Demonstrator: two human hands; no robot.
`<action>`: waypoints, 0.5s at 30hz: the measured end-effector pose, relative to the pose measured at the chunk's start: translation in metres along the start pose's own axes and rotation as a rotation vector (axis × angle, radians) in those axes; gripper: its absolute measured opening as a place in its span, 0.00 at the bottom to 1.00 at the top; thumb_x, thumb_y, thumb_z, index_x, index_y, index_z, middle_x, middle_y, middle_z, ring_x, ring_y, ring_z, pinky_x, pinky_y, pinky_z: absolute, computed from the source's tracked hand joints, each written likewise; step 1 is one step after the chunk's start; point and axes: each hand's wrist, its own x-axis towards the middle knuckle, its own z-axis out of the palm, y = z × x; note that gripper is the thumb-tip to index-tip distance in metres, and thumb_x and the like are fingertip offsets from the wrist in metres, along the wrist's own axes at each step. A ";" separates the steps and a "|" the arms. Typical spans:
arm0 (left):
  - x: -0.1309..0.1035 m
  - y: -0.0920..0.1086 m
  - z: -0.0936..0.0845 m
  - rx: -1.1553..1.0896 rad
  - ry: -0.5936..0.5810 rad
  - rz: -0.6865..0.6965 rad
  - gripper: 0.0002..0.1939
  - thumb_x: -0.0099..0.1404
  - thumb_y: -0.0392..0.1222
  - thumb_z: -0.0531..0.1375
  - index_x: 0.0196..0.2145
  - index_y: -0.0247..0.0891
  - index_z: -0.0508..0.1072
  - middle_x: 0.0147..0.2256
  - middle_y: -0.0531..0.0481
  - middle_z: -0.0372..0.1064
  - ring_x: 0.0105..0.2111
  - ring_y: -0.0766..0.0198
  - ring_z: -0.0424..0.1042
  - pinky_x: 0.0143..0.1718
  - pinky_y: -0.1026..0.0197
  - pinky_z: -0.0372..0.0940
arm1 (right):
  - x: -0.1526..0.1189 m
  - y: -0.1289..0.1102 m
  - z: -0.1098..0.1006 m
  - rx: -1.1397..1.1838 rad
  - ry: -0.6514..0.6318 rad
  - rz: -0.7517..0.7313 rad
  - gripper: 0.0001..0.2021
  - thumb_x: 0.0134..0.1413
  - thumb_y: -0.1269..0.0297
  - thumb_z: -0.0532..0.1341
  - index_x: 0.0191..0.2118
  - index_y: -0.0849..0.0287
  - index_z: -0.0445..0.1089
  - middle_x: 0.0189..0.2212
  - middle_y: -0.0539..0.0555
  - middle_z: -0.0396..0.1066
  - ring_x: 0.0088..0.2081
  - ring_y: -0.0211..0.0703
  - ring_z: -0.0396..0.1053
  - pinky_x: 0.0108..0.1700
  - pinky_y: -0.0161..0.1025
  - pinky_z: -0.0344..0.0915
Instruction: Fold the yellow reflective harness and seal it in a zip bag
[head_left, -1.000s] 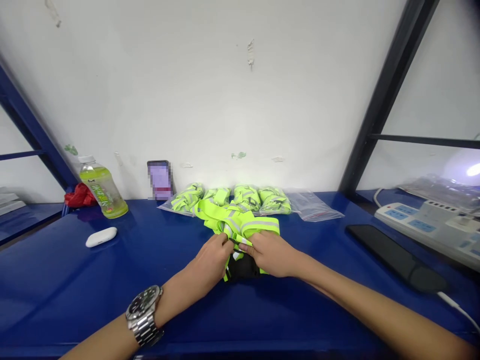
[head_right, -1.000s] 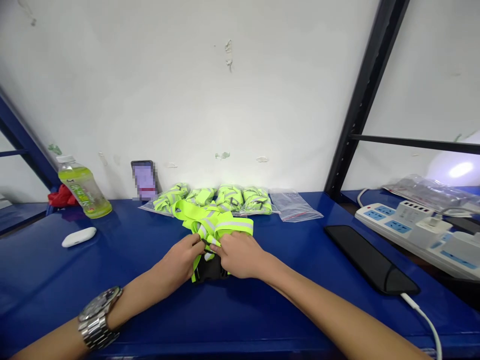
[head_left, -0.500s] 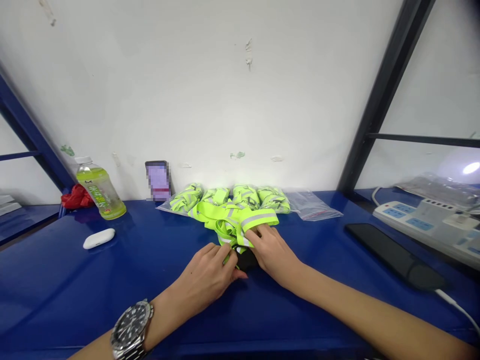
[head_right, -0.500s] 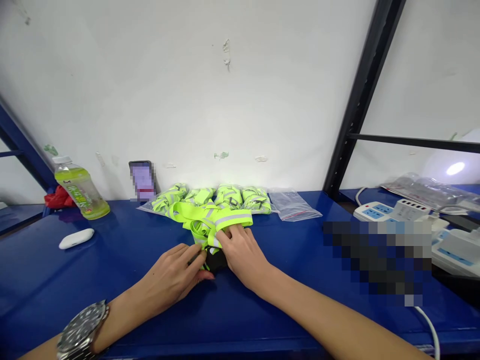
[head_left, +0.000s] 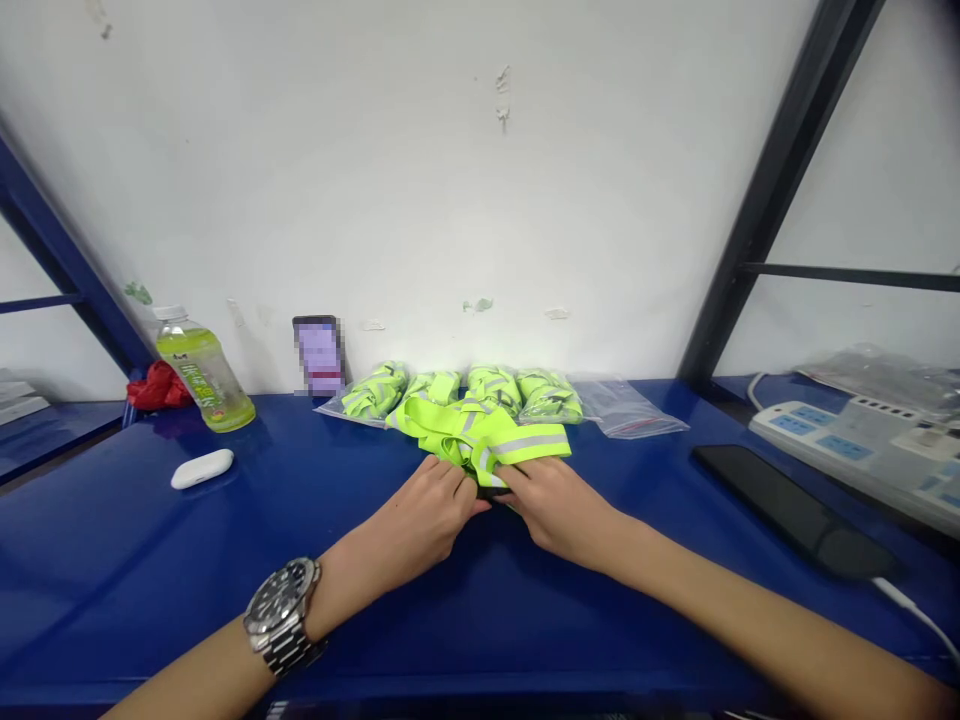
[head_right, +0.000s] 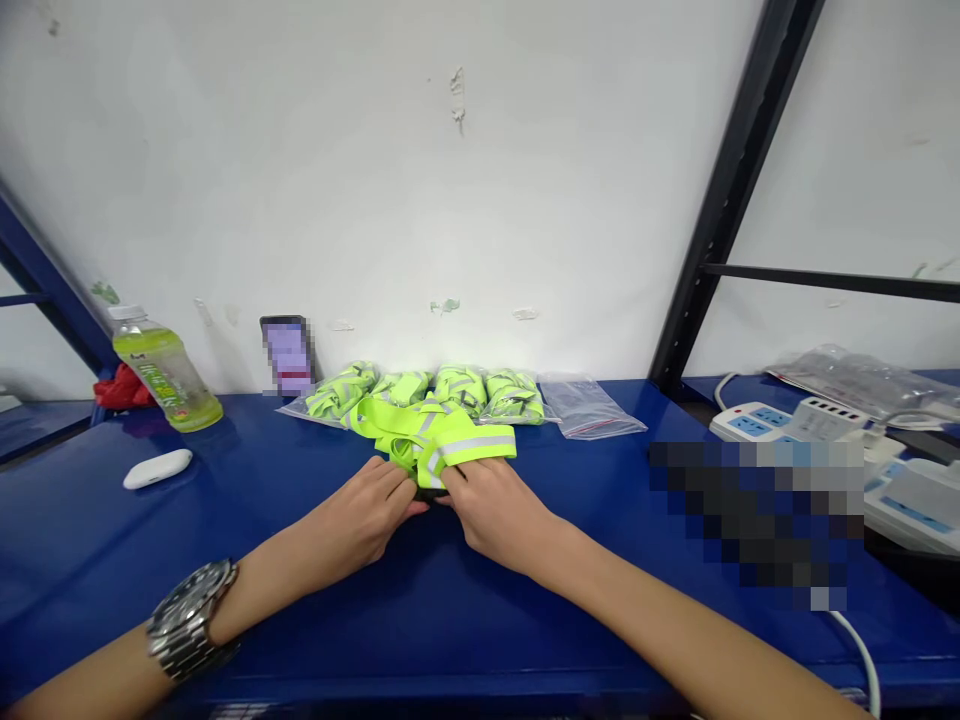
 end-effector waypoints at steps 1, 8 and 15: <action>0.002 -0.003 -0.001 -0.069 -0.025 -0.030 0.16 0.73 0.38 0.44 0.32 0.35 0.66 0.30 0.47 0.65 0.30 0.60 0.64 0.33 0.57 0.59 | 0.002 0.001 0.000 0.058 0.003 0.045 0.07 0.60 0.73 0.53 0.38 0.63 0.69 0.35 0.59 0.71 0.37 0.47 0.68 0.37 0.40 0.60; 0.019 -0.025 -0.005 -0.457 -0.194 -0.288 0.18 0.73 0.40 0.44 0.34 0.35 0.71 0.30 0.48 0.71 0.29 0.63 0.68 0.33 0.62 0.59 | 0.014 0.002 -0.008 0.316 0.011 0.476 0.09 0.56 0.61 0.61 0.37 0.61 0.65 0.23 0.48 0.65 0.26 0.39 0.61 0.29 0.35 0.48; 0.027 -0.029 -0.004 -0.277 -0.301 -0.330 0.20 0.73 0.42 0.44 0.32 0.33 0.72 0.26 0.46 0.69 0.27 0.61 0.69 0.30 0.62 0.60 | 0.032 0.007 -0.007 0.328 -0.228 0.546 0.10 0.56 0.58 0.58 0.29 0.59 0.65 0.28 0.53 0.68 0.30 0.41 0.63 0.28 0.34 0.49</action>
